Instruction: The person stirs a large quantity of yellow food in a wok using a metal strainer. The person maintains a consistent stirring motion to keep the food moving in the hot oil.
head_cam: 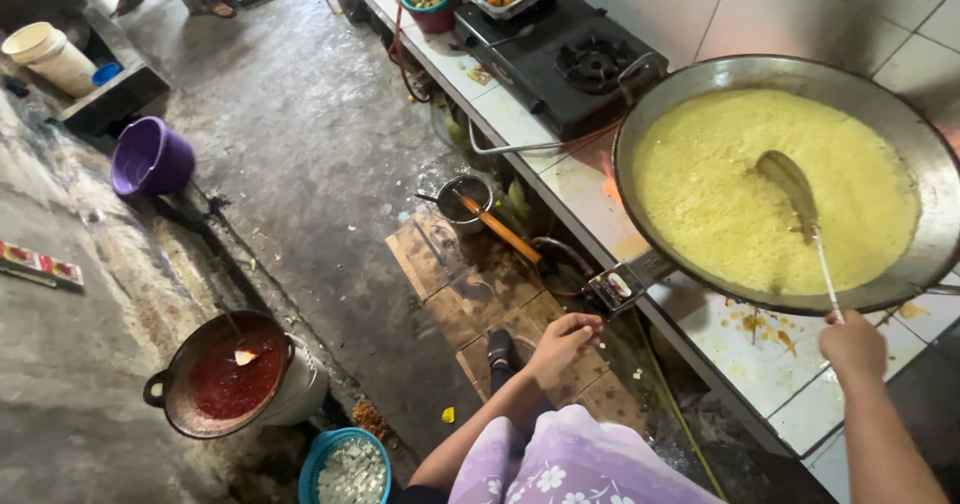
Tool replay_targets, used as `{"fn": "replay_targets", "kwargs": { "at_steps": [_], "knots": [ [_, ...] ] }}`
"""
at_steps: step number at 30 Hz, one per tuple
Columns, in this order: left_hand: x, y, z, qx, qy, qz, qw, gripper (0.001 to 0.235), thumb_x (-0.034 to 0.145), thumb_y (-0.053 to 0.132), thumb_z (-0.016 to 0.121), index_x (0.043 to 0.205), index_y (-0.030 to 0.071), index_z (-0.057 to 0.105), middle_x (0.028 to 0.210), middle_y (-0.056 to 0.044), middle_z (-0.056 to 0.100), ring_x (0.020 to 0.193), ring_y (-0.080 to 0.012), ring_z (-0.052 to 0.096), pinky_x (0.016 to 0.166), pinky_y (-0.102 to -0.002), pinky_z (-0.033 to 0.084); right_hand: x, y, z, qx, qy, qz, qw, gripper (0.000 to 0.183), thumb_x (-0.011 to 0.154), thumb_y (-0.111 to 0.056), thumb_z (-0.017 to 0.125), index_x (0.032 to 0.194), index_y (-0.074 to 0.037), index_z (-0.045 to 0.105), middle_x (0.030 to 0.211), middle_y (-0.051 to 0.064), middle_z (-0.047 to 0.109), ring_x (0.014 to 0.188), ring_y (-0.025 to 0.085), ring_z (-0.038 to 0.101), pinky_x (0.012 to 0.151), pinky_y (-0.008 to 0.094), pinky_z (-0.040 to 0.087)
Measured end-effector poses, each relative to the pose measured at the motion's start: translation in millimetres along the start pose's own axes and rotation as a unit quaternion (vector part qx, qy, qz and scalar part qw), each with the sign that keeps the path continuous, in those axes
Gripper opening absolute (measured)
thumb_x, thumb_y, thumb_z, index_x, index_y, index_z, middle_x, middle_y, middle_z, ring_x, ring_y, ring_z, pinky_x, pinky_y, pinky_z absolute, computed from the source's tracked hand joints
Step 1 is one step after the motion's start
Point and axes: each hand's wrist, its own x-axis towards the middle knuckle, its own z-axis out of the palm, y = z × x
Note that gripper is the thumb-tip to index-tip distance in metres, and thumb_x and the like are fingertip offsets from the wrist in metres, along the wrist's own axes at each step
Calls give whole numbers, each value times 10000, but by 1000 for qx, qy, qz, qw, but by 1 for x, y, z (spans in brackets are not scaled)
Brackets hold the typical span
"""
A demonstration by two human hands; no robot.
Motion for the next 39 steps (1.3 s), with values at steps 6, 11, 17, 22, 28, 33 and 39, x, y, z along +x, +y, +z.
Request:
{"fn": "replay_targets", "kwargs": {
  "at_steps": [6, 11, 17, 22, 28, 33, 39],
  "knots": [
    [15, -6, 11, 28, -12, -6, 1000, 263, 1029, 131, 556, 1263, 103, 673, 1183, 14, 706, 994, -96, 656, 849, -252, 508, 4, -2, 31, 27, -36, -49, 998, 374, 819, -133, 589, 1157, -81, 741, 1110, 262, 741, 1079, 450, 687, 949, 498, 534],
    [24, -14, 21, 29, -38, -3, 999, 256, 1030, 130, 567, 1259, 99, 675, 1181, 19, 704, 997, -92, 653, 848, -258, 507, -14, 0, 42, 15, -72, -26, 997, 342, 898, -148, 550, 1186, -80, 721, 1118, 265, 735, 1088, 459, 680, 934, 517, 531],
    [31, -13, 33, 41, -46, 9, 998, 265, 1028, 126, 566, 1264, 82, 677, 1175, 4, 710, 986, -101, 657, 820, -258, 512, -26, 18, 21, -5, -78, 9, 997, 303, 991, -207, 516, 1190, -130, 731, 1122, 241, 733, 1086, 449, 670, 914, 530, 518],
    [30, -8, 42, 48, -42, 7, 998, 270, 1027, 126, 558, 1266, 76, 673, 1181, 0, 713, 999, -107, 669, 826, -256, 512, -29, 22, 6, -5, -54, -4, 998, 270, 1039, -221, 517, 1151, -117, 740, 1105, 223, 751, 1074, 436, 686, 910, 526, 524],
    [22, -4, 45, 44, -45, 6, 998, 274, 1032, 130, 557, 1278, 80, 666, 1205, 1, 700, 1028, -107, 662, 853, -260, 514, -39, 15, 31, 33, -44, -14, 998, 262, 1041, -228, 515, 1166, -112, 713, 1093, 223, 748, 1054, 440, 690, 898, 528, 529],
    [16, -2, 41, 47, -25, -13, 998, 274, 1031, 147, 548, 1274, 95, 661, 1207, 14, 701, 1031, -96, 664, 858, -258, 516, -40, 13, 46, -32, -78, 23, 996, 279, 1017, -227, 514, 1218, -171, 700, 1067, 238, 750, 1040, 452, 692, 869, 552, 534],
    [12, -8, 29, 26, -23, 10, 999, 264, 1033, 126, 560, 1269, 73, 667, 1181, -8, 703, 991, -109, 663, 834, -272, 507, -23, 18, 27, -55, -54, 8, 997, 299, 974, -204, 541, 1225, -158, 697, 1101, 246, 747, 1056, 464, 695, 878, 552, 541]
  ]
}}
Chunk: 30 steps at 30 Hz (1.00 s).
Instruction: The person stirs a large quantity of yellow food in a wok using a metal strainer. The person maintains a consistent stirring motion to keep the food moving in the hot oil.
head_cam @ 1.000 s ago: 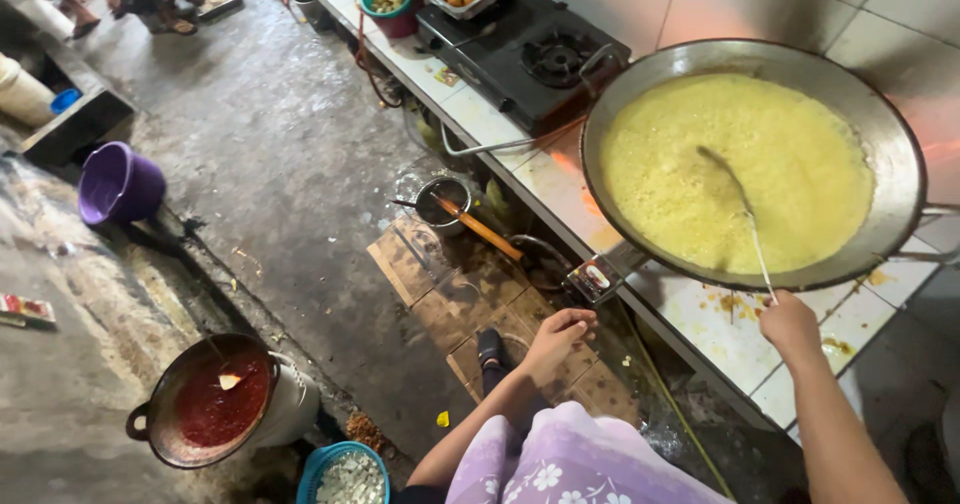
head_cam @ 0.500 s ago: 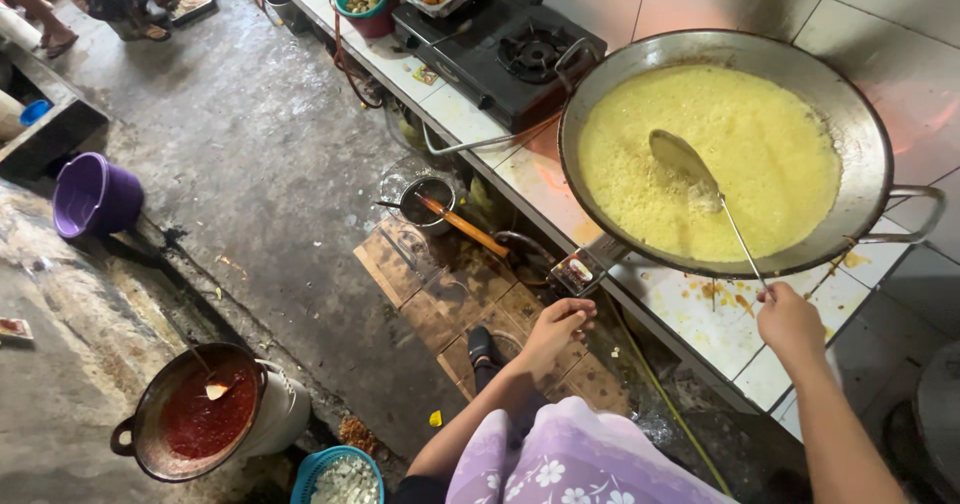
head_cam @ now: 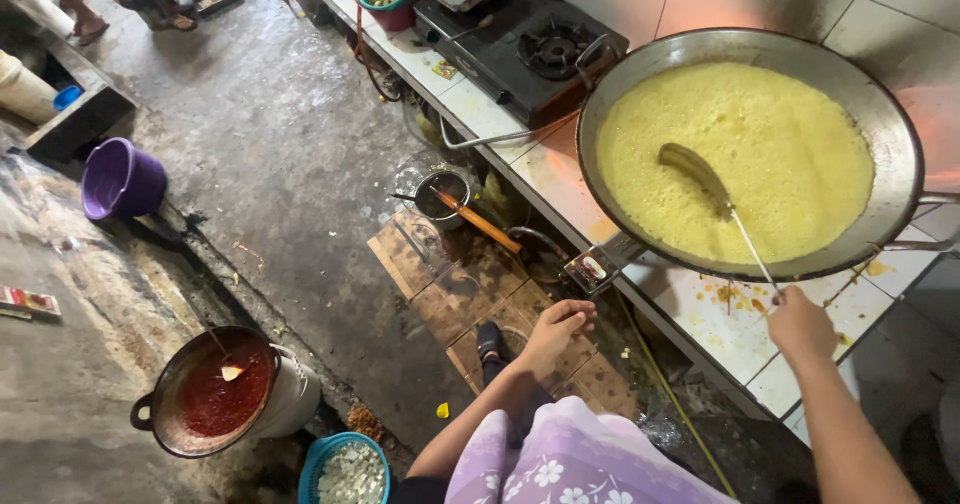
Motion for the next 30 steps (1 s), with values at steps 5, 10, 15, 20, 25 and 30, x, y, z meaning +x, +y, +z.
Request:
{"fn": "replay_targets", "kwargs": {
  "at_steps": [5, 10, 15, 20, 25, 30],
  "knots": [
    [0, -6, -12, -2, -8, 17, 1000, 266, 1031, 104, 546, 1268, 64, 661, 1180, -13, 704, 987, -118, 674, 824, -264, 515, 6, 13, -21, -22, 17, -9, 1000, 294, 1009, -217, 537, 1237, -145, 708, 1124, 267, 746, 1074, 476, 692, 893, 558, 537],
    [-5, -10, -23, -13, 17, 9, 1000, 277, 1034, 88, 549, 1284, 56, 666, 1185, -20, 705, 979, -98, 658, 815, -242, 520, 9, 20, -34, -2, 31, 12, 999, 308, 976, -202, 541, 1224, -138, 712, 1140, 250, 735, 1077, 475, 676, 872, 568, 524],
    [-8, -10, -29, -18, 18, 13, 1000, 275, 1032, 77, 542, 1274, 48, 668, 1164, -26, 702, 966, -112, 671, 790, -235, 520, 15, 19, -35, 66, 50, 0, 997, 224, 1009, -192, 569, 1101, -85, 743, 1072, 249, 743, 1075, 462, 681, 897, 534, 524],
    [-12, -2, -26, -10, 17, 17, 1000, 271, 1036, 79, 541, 1269, 43, 673, 1152, -21, 705, 960, -110, 663, 779, -239, 516, 18, 15, -35, 92, 73, -3, 993, 187, 1004, -139, 563, 1048, -64, 728, 1055, 236, 737, 1008, 456, 685, 847, 529, 514],
    [-12, 4, -25, -13, 21, 7, 1000, 262, 1038, 96, 541, 1261, 61, 673, 1146, 2, 701, 964, -99, 657, 775, -234, 508, 15, 3, -22, 88, 63, -20, 994, 202, 961, -135, 583, 1080, -54, 726, 1028, 262, 737, 1024, 465, 681, 879, 532, 522],
    [-9, 0, -29, -15, 26, 1, 1000, 262, 1038, 111, 542, 1264, 80, 672, 1159, 25, 703, 984, -83, 652, 788, -224, 508, 12, -14, -2, 61, 22, -42, 997, 265, 922, -145, 595, 1136, -51, 718, 1058, 277, 740, 1013, 481, 686, 887, 546, 523]
  ]
}}
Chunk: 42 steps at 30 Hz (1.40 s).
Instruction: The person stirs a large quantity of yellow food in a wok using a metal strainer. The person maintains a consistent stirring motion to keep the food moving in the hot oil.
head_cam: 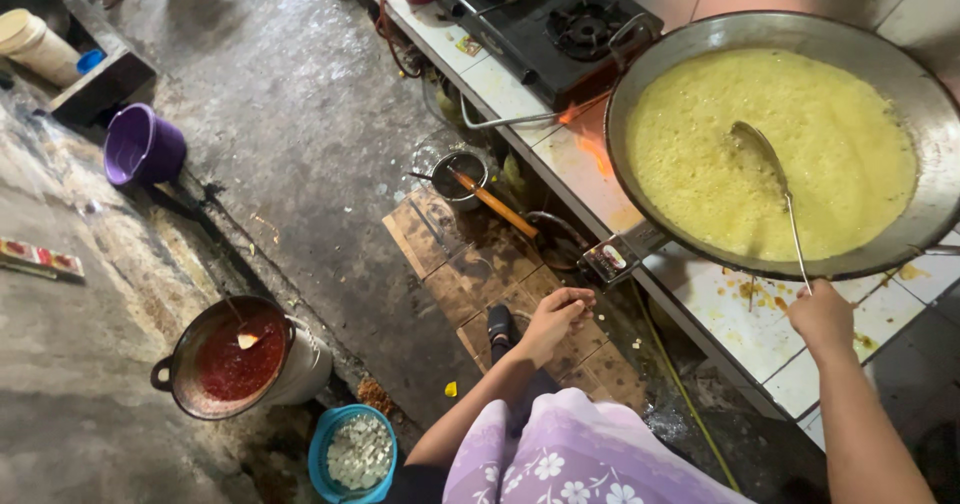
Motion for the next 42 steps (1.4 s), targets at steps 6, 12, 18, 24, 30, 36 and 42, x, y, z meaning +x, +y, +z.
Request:
{"fn": "replay_targets", "kwargs": {
  "at_steps": [6, 12, 18, 24, 30, 36, 42],
  "knots": [
    [6, -15, -7, -13, -4, 44, 999, 271, 1043, 91, 545, 1281, 46, 666, 1150, -16, 697, 971, -103, 638, 793, -242, 510, 15, 5, -12, -27, 0, -22, 999, 230, 1010, -210, 596, 1090, -51, 740, 1086, 278, 737, 1046, 474, 681, 887, 543, 523],
    [3, -16, -6, -34, 17, 21, 999, 269, 1043, 85, 536, 1277, 29, 656, 1158, -34, 692, 979, -118, 645, 816, -254, 527, 28, 3, -11, 41, 44, -9, 998, 232, 1039, -215, 569, 1108, -48, 715, 1087, 243, 735, 1022, 467, 669, 859, 551, 505],
    [7, -13, 1, -39, 22, 15, 999, 280, 1034, 73, 539, 1284, 26, 655, 1169, -36, 695, 987, -119, 650, 830, -256, 530, 37, -7, 11, 9, 22, -25, 999, 219, 1025, -191, 610, 1101, -21, 724, 1046, 272, 733, 1048, 470, 683, 901, 537, 523],
    [16, -15, 8, 15, 3, 41, 999, 293, 1026, 72, 539, 1288, 34, 666, 1187, -30, 708, 994, -110, 655, 810, -254, 516, 26, 5, 16, -40, -63, 24, 997, 359, 881, -226, 691, 1202, -66, 707, 1122, 280, 729, 1079, 463, 674, 902, 533, 529],
    [26, -20, 15, -15, -20, 18, 1000, 270, 1036, 78, 540, 1271, 47, 669, 1187, -28, 708, 1003, -117, 670, 832, -248, 515, 10, 42, -15, -68, -61, 5, 996, 303, 955, -170, 577, 1201, -113, 744, 1138, 257, 742, 1090, 467, 678, 924, 532, 529],
    [30, -13, 23, -5, -26, -5, 1000, 264, 1041, 85, 537, 1267, 58, 671, 1178, -18, 704, 996, -114, 667, 816, -251, 505, -16, 68, -44, 13, -13, 27, 999, 254, 1046, -218, 541, 1117, -73, 737, 1119, 243, 737, 1068, 463, 671, 895, 538, 514],
    [37, 3, 33, 24, -39, -29, 999, 277, 1035, 101, 526, 1272, 75, 666, 1211, 1, 701, 1012, -103, 664, 841, -251, 520, -35, 66, -33, 46, -30, 65, 996, 273, 1064, -252, 535, 1168, -92, 730, 1055, 242, 742, 1008, 441, 695, 871, 520, 530]
  ]
}}
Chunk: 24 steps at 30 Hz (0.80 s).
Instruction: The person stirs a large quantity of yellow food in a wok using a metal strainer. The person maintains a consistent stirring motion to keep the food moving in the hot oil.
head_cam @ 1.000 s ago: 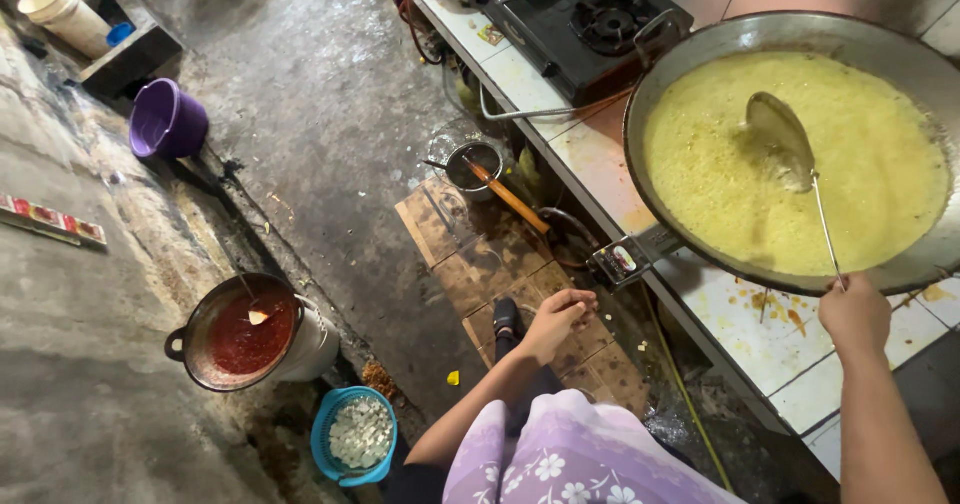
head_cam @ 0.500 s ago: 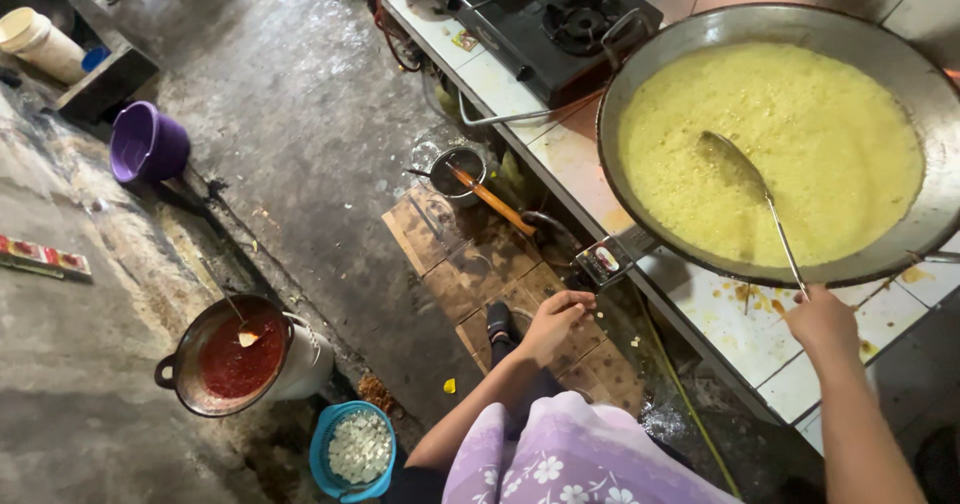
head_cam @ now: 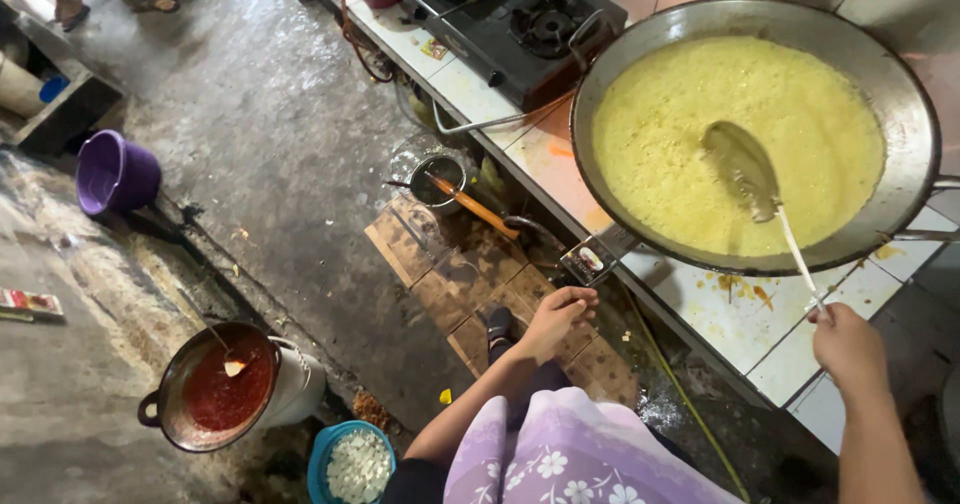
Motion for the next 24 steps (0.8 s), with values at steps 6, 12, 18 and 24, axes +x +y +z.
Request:
{"fn": "replay_targets", "kwargs": {
  "at_steps": [6, 12, 18, 24],
  "knots": [
    [7, 7, 5, -6, -13, -12, 1000, 276, 1039, 96, 528, 1280, 70, 659, 1213, -10, 686, 1009, -105, 646, 824, -265, 526, 3, -9, 29, -58, -16, 9, 998, 261, 1028, -239, 542, 1110, -115, 757, 1082, 203, 752, 1043, 423, 695, 889, 510, 531],
    [6, 1, -3, -18, -17, 2, 1000, 274, 1043, 80, 521, 1275, 22, 656, 1204, -40, 684, 1002, -128, 648, 836, -281, 537, 35, -29, 41, -35, -20, 37, 999, 260, 1084, -237, 511, 1134, -105, 730, 1069, 228, 752, 1040, 438, 687, 875, 528, 520],
    [11, -6, -10, -7, 0, 3, 1000, 261, 1044, 95, 533, 1265, 55, 666, 1189, -25, 701, 1007, -126, 663, 833, -272, 526, 67, -47, 46, -31, 12, 27, 999, 252, 1065, -229, 535, 1099, -93, 745, 1095, 212, 738, 1036, 436, 676, 853, 529, 512],
    [11, -10, -12, -14, -3, 3, 1000, 262, 1036, 94, 539, 1262, 70, 669, 1190, -9, 701, 1007, -118, 668, 842, -265, 529, 59, -36, 30, 32, 43, -2, 999, 250, 1089, -232, 555, 1064, -64, 738, 1014, 219, 730, 953, 411, 689, 820, 503, 511]
  ]
}}
